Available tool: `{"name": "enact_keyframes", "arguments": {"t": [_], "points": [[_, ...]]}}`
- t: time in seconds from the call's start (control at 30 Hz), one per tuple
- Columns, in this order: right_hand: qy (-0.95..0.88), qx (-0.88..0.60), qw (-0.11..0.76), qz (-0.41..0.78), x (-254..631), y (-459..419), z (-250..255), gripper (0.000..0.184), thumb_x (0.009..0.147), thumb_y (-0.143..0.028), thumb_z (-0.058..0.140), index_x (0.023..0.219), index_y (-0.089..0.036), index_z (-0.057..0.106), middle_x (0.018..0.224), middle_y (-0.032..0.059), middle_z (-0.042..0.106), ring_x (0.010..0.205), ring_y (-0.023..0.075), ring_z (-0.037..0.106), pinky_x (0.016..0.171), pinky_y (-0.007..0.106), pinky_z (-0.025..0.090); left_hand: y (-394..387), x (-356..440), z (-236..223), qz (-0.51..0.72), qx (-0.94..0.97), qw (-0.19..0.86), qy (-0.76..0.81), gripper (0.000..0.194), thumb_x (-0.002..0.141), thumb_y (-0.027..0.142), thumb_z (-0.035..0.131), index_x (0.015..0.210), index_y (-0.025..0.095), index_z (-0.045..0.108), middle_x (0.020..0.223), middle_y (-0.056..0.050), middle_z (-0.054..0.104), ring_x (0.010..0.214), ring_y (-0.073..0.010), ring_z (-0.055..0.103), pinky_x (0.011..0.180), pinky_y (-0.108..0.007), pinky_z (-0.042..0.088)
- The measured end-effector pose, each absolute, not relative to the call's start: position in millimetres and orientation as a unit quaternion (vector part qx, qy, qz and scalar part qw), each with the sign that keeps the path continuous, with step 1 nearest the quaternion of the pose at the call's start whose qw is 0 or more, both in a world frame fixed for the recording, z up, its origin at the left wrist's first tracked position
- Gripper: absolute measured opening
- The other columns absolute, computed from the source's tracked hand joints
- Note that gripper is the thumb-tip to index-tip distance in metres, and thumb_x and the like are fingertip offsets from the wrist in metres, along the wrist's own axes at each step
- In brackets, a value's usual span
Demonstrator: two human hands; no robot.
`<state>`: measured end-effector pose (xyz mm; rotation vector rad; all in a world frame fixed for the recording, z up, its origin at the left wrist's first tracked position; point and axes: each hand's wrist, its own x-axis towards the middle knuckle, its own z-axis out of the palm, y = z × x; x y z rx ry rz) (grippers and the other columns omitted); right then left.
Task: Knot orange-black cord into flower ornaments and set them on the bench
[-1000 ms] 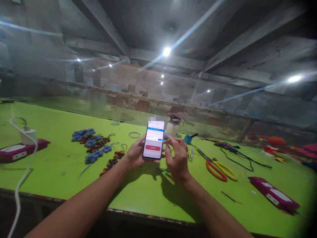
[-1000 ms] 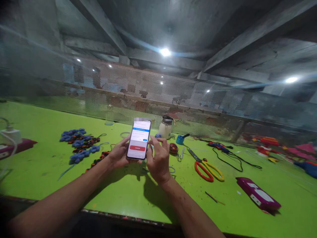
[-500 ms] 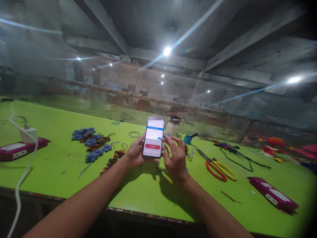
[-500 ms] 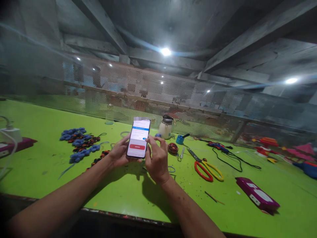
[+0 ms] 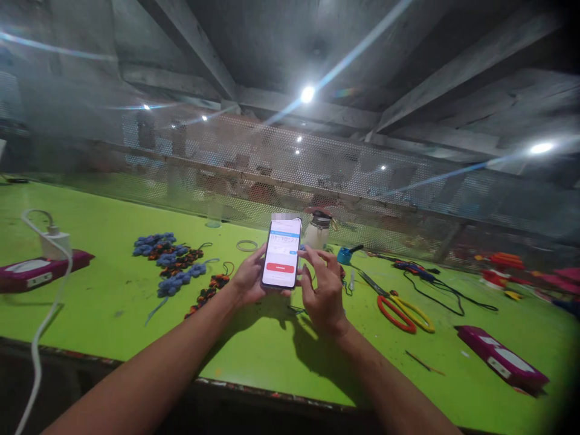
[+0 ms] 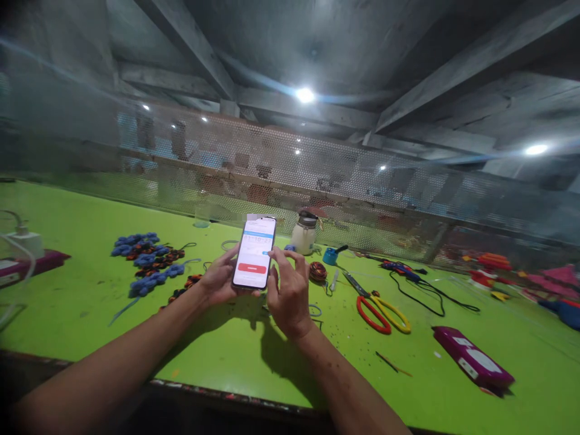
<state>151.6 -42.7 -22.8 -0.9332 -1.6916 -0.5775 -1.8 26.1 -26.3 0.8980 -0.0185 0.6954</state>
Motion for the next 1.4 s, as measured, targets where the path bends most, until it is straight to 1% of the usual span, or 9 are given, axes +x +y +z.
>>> {"name": "enact_keyframes", "arguments": {"t": [0.1, 0.2, 0.3, 0.43, 0.53, 0.63, 0.9, 1.2, 1.4], "points": [[-0.702, -0.39, 0.545, -0.241, 152.3, -42.1, -22.0, 0.044, 0.08, -0.008, 0.046, 0.123, -0.018, 0.047, 0.103, 0.0075, 0.061, 0.099, 0.0232, 0.046, 0.085, 0.042, 0.04, 25.8, -2.0, -25.6, 0.331, 0.425, 0.842, -0.004, 0.056, 0.088, 0.046, 0.031, 0.129, 0.01, 0.041, 0.106, -0.022, 0.062, 0.089, -0.0337, 0.062, 0.062, -0.044, 0.051], [-0.684, -0.408, 0.554, -0.241, 154.1, -40.1, -21.7, 0.036, 0.08, -0.01, 0.047, 0.116, -0.015, 0.051, 0.09, 0.0075, 0.059, 0.089, 0.0214, 0.047, 0.08, 0.039, 0.041, 26.3, -2.4, -25.7, 0.322, 0.43, 0.843, 0.008, 0.059, 0.087, 0.048, 0.031, 0.131, 0.009, 0.039, 0.107, -0.024, 0.061, 0.091, -0.0352, 0.062, 0.063, -0.044, 0.05], [-0.659, -0.439, 0.565, -0.23, 157.1, -36.3, -21.7, 0.027, 0.082, -0.015, 0.047, 0.107, -0.012, 0.055, 0.077, 0.0054, 0.053, 0.078, 0.0194, 0.047, 0.073, 0.037, 0.041, 26.7, -2.6, -26.3, 0.315, 0.425, 0.848, 0.016, 0.059, 0.087, 0.049, 0.031, 0.131, 0.01, 0.038, 0.106, -0.024, 0.062, 0.091, -0.0352, 0.062, 0.063, -0.044, 0.05], [-0.648, -0.467, 0.568, -0.196, 162.0, -29.2, -23.0, 0.015, 0.084, -0.021, 0.046, 0.09, -0.014, 0.058, 0.073, 0.0037, 0.052, 0.072, 0.0176, 0.046, 0.068, 0.034, 0.039, 26.5, -1.9, -26.2, 0.316, 0.419, 0.851, 0.016, 0.059, 0.087, 0.049, 0.031, 0.131, 0.011, 0.039, 0.104, -0.023, 0.062, 0.089, -0.0344, 0.063, 0.064, -0.044, 0.05], [-0.655, -0.474, 0.562, -0.174, 164.0, -26.0, -24.9, 0.018, 0.086, -0.024, 0.044, 0.076, -0.017, 0.057, 0.07, 0.0029, 0.053, 0.072, 0.0171, 0.046, 0.069, 0.033, 0.037, 25.9, -1.7, -25.0, 0.312, 0.424, 0.85, 0.01, 0.06, 0.087, 0.05, 0.031, 0.131, 0.01, 0.039, 0.106, -0.024, 0.062, 0.09, -0.0352, 0.062, 0.064, -0.044, 0.05], [-0.664, -0.474, 0.559, -0.149, 163.3, -25.9, -26.4, 0.023, 0.088, -0.026, 0.043, 0.071, -0.017, 0.057, 0.07, 0.0028, 0.053, 0.072, 0.0168, 0.046, 0.069, 0.032, 0.036, 25.6, -1.8, -23.9, 0.306, 0.424, 0.853, 0.005, 0.06, 0.087, 0.05, 0.03, 0.131, 0.009, 0.039, 0.108, -0.024, 0.061, 0.091, -0.0349, 0.062, 0.063, -0.043, 0.051], [-0.692, -0.469, 0.536, -0.115, 159.4, -26.0, -27.8, 0.031, 0.09, -0.028, 0.038, 0.067, -0.018, 0.054, 0.068, 0.0031, 0.052, 0.071, 0.017, 0.045, 0.067, 0.032, 0.036, 26.2, -0.9, -24.5, 0.303, 0.418, 0.856, -0.017, 0.059, 0.088, 0.049, 0.03, 0.13, 0.008, 0.041, 0.112, -0.024, 0.058, 0.092, -0.0351, 0.061, 0.062, -0.044, 0.052], [-0.701, -0.473, 0.523, -0.11, 159.8, -25.5, -27.8, 0.032, 0.091, -0.029, 0.036, 0.067, -0.017, 0.054, 0.067, 0.0031, 0.052, 0.071, 0.0171, 0.045, 0.067, 0.031, 0.035, 26.0, -0.9, -25.1, 0.307, 0.408, 0.86, -0.015, 0.057, 0.089, 0.047, 0.029, 0.129, 0.009, 0.041, 0.108, -0.023, 0.061, 0.09, -0.034, 0.062, 0.061, -0.044, 0.053], [-0.702, -0.469, 0.525, -0.11, 160.6, -24.6, -29.1, 0.032, 0.091, -0.029, 0.037, 0.067, -0.018, 0.054, 0.067, 0.0028, 0.053, 0.07, 0.0169, 0.045, 0.067, 0.031, 0.035, 27.7, -1.6, -26.5, 0.299, 0.412, 0.86, -0.021, 0.058, 0.088, 0.047, 0.028, 0.13, 0.009, 0.04, 0.109, -0.023, 0.061, 0.091, -0.0339, 0.062, 0.064, -0.045, 0.052]]}}
